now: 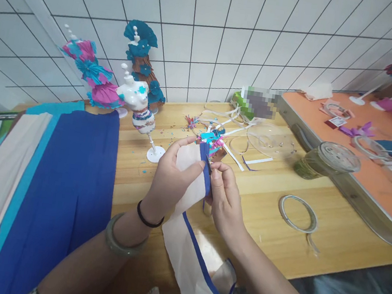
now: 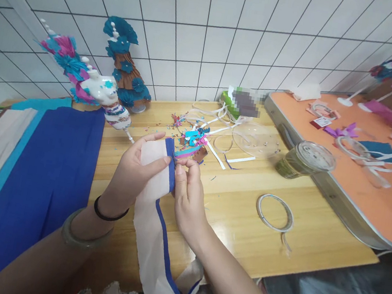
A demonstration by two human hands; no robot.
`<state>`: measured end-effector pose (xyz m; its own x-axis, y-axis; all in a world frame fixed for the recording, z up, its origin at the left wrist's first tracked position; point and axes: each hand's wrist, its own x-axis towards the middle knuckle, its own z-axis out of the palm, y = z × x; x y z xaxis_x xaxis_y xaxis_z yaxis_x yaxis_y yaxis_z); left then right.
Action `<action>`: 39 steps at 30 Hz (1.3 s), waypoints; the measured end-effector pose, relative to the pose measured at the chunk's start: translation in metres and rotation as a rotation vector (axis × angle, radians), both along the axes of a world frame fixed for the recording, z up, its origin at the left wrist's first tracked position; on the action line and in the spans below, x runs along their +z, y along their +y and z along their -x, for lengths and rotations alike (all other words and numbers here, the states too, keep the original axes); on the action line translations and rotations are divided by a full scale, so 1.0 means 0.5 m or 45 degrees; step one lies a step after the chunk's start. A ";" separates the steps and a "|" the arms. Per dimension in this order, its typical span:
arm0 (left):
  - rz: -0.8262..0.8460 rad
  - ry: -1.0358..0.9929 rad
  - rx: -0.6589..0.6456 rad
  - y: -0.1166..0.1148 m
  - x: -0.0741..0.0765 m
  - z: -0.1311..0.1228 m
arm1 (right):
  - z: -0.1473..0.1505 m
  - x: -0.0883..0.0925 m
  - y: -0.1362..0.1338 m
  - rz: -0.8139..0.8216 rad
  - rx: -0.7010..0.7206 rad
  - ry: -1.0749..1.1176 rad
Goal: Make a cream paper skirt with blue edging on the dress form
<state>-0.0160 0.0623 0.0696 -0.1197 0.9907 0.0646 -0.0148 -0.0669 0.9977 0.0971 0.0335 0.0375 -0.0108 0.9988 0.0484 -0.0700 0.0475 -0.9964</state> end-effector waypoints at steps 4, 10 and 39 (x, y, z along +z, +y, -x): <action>0.006 -0.004 -0.010 -0.001 0.001 0.000 | 0.001 0.002 0.000 0.005 -0.002 0.007; 0.000 0.010 -0.006 -0.001 0.002 0.006 | 0.002 0.004 -0.001 0.020 0.002 0.018; -0.083 0.105 0.072 0.000 0.002 0.004 | 0.013 0.003 0.001 0.030 -0.015 -0.022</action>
<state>-0.0178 0.0624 0.0705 -0.1669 0.9759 0.1409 0.0727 -0.1303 0.9888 0.0906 0.0342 0.0392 0.0002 0.9997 0.0244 -0.0523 0.0243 -0.9983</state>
